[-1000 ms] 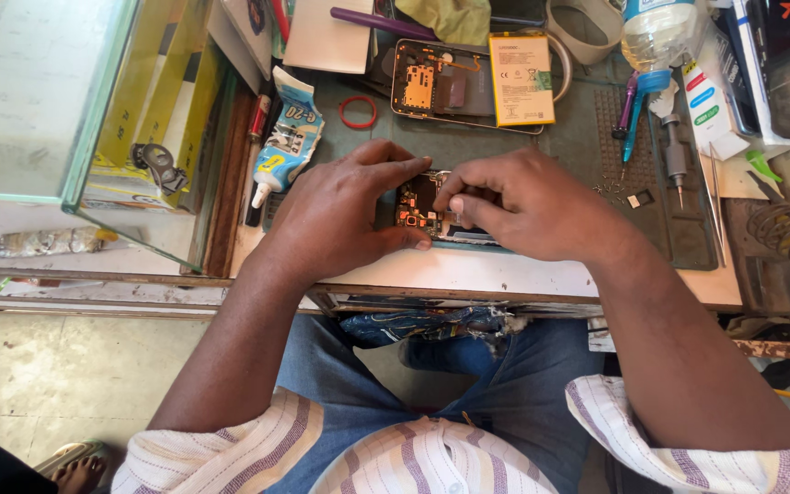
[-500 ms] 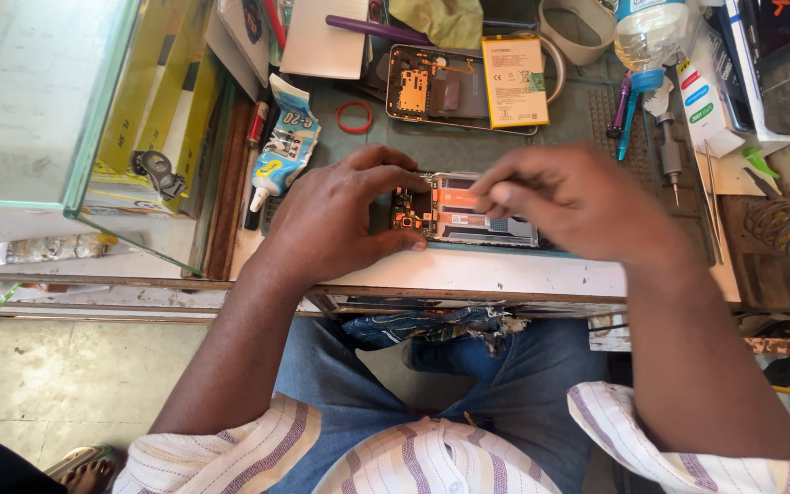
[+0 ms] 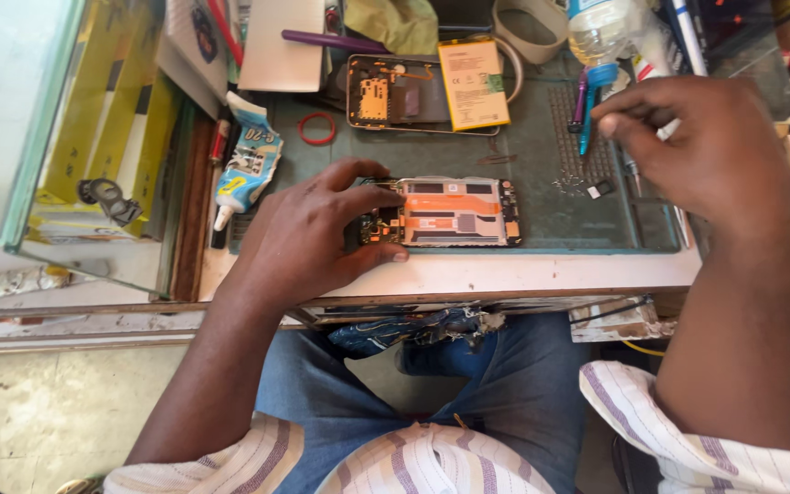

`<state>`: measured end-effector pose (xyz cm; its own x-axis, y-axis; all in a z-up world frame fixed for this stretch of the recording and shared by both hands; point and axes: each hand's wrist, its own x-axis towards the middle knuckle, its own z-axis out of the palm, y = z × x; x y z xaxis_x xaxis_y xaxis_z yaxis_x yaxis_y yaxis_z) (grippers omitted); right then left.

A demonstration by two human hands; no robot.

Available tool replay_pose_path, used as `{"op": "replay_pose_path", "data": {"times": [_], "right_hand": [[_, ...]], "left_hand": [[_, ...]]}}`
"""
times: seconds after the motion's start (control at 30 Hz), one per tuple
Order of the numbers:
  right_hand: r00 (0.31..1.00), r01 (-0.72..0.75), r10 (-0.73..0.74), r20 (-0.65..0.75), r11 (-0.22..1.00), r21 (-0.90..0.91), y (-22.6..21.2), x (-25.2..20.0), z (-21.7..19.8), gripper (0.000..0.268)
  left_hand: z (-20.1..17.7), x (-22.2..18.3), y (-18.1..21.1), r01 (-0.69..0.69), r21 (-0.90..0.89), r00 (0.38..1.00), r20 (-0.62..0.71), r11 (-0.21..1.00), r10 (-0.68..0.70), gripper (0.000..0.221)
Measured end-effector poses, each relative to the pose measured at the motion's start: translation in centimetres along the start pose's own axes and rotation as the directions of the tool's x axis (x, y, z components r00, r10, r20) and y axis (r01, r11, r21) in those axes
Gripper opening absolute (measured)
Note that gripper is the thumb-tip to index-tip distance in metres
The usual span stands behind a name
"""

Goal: The person disassembles a smartphone on a cluttered workbench, using a screwdriver to remove screws and a prying tool to separate the back cover. They remove the battery, disconnect its ribbon cable, and peel off adhesive strips from the internal frame. The person then cleans the back cover with a spray bottle and a cloth.

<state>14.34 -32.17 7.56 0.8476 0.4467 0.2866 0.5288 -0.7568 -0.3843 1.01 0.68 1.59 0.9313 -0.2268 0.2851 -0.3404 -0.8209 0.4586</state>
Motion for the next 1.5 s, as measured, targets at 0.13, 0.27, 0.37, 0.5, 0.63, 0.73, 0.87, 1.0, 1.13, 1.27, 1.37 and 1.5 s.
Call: {"op": "replay_pose_path", "data": {"times": [0.13,0.27,0.37,0.5,0.63,0.73,0.87,1.0,1.13,1.27,1.37,1.5], "right_hand": [[0.964,0.259,-0.246,0.105,0.956,-0.135,0.9,1.5,1.1,0.018],[0.913,0.354,-0.323,0.249,0.931,-0.091,0.0,2.6,3.9,0.018],[0.925,0.35,-0.311,0.216,0.922,-0.169,-1.6,2.7,5.1,0.021],[0.918,0.31,-0.233,0.32,0.926,-0.217,-2.5,3.8,5.9,0.021],[0.902,0.368,-0.276,0.331,0.893,-0.26,-2.3,4.0,6.0,0.016],[0.907,0.398,-0.368,0.206,0.907,-0.134,-2.1,3.6,6.0,0.016],[0.93,0.325,-0.356,0.088,0.911,0.254,-2.1,3.1,6.2,0.012],[0.872,0.427,-0.477,0.11,0.851,0.306,-2.6,2.5,6.4,0.013],[0.92,0.342,-0.372,0.122,0.916,0.21,-3.3,0.0,5.6,0.013],[0.988,0.083,-0.099,0.117,0.988,0.13,-3.7,-2.7,5.2,0.014],[0.989,0.02,-0.041,0.141,0.989,0.147,-3.5,-4.5,5.1,0.015],[0.996,-0.051,0.012,0.092,0.897,0.44,-3.4,-5.9,6.0,0.01]], "left_hand": [[0.0,0.0,0.1,-0.023,0.01,0.999,-0.032,1.0,0.023,0.049],[0.1,-0.2,0.2,-0.055,0.012,0.997,-0.06,0.998,0.056,0.039],[0.2,-0.4,0.2,-0.067,0.022,0.996,-0.061,0.998,0.068,0.029],[0.7,-0.2,0.4,-0.099,0.041,0.992,-0.077,0.994,0.102,0.023],[0.6,0.2,0.8,-0.092,-0.024,0.993,-0.073,0.995,0.09,0.022],[0.6,0.6,1.3,-0.004,-0.059,1.0,-0.018,0.998,0.003,0.021],[0.8,0.7,1.5,0.137,-0.089,0.99,0.045,0.987,-0.134,0.018],[1.3,0.7,1.3,0.111,-0.133,0.989,-0.08,0.985,-0.123,0.014],[1.9,0.4,2.0,0.201,-0.174,0.965,-0.136,0.964,-0.226,0.014],[1.9,0.7,2.0,0.229,-0.197,0.958,-0.126,0.953,-0.256,0.01],[1.8,1.2,1.4,0.19,-0.193,0.97,-0.113,0.963,-0.214,0.009],[2.0,1.5,0.7,0.131,-0.182,0.977,-0.142,0.974,-0.158,0.007]]}}
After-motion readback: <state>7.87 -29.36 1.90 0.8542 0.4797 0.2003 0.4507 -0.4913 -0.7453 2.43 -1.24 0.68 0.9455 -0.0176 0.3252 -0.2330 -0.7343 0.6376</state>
